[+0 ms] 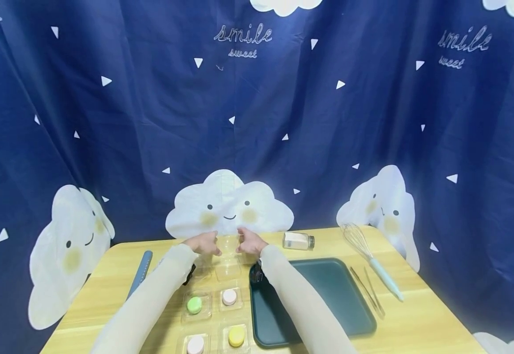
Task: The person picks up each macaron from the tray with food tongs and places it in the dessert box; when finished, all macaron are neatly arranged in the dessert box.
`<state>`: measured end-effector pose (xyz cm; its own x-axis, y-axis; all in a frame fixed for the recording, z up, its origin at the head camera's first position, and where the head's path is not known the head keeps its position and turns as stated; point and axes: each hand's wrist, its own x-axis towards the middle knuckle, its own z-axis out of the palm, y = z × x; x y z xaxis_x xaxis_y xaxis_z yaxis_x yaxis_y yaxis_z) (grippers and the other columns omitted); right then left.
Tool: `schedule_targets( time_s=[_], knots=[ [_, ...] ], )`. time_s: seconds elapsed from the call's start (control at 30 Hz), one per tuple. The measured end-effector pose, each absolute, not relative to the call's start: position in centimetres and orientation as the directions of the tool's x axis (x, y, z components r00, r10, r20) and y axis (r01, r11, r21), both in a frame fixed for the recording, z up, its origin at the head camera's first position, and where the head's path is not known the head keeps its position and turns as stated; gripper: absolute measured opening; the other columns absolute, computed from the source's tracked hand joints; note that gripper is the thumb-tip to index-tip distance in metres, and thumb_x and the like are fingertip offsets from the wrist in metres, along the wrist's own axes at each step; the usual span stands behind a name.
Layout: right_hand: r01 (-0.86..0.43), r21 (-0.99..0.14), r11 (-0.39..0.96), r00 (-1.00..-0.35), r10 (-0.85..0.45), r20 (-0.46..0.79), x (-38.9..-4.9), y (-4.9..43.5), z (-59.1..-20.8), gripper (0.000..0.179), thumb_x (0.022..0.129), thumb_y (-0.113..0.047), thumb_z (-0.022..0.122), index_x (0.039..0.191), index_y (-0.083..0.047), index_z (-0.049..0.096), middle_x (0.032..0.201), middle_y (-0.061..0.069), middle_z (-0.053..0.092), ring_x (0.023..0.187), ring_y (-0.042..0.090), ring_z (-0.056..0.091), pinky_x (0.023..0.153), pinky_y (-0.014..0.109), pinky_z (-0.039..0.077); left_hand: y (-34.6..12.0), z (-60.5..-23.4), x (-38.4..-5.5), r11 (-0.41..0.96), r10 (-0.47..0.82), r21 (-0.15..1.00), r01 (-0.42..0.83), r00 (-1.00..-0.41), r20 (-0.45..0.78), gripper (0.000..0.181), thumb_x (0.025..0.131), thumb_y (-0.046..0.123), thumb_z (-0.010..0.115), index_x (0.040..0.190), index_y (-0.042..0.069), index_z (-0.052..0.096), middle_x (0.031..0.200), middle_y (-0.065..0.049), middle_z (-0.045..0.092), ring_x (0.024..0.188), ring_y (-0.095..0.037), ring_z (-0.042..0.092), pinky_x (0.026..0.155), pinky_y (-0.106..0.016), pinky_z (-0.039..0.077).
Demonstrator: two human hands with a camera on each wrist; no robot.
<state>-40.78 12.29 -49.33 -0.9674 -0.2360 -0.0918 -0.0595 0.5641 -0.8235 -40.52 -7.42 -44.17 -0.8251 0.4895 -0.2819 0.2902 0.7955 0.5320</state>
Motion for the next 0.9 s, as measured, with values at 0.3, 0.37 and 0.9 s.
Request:
schedule_targets(
  time_s=[0.3, 0.37, 0.9],
  knots=[
    [-0.057, -0.799, 0.599, -0.972, -0.216, -0.092, -40.85, 12.11, -49.03, 0.086, 0.083, 0.004, 0.074, 0.157, -0.004, 0.031, 0.161, 0.017, 0.038, 0.144, 0.039, 0.044, 0.123, 0.049, 0.035, -7.08, -43.92, -40.46, 0.770, 0.508, 0.575, 0.276, -0.811, -0.291, 0.092, 0.088, 0.013, 0.070, 0.154, -0.017, 0.014, 0.152, -0.037, 0.041, 0.143, -0.050, 0.040, 0.123, -0.055, 0.032],
    [-0.066, -0.783, 0.619, -0.974, -0.212, -0.085, -40.81, 12.08, -48.89, 0.087, 0.083, 0.003, 0.075, 0.157, -0.004, 0.031, 0.161, 0.017, 0.039, 0.143, 0.040, 0.045, 0.122, 0.050, 0.036, -7.01, -43.97, -40.52, 0.769, 0.507, 0.577, 0.275, -0.812, -0.290, 0.093, 0.087, 0.013, 0.071, 0.154, -0.017, 0.015, 0.152, -0.037, 0.041, 0.143, -0.050, 0.040, 0.123, -0.054, 0.032],
    [-0.125, -0.713, 0.690, -0.983, -0.183, -0.004, -40.84, 12.46, -49.13, 0.083, 0.082, -0.004, 0.080, 0.154, -0.005, 0.038, 0.154, 0.016, 0.050, 0.126, 0.033, 0.061, 0.108, 0.045, 0.051, -6.68, -44.02, -40.60, 0.749, 0.485, 0.617, 0.241, -0.835, -0.262, 0.095, 0.085, 0.017, 0.073, 0.155, -0.014, 0.017, 0.152, -0.036, 0.041, 0.144, -0.049, 0.040, 0.122, -0.055, 0.034]
  ],
)
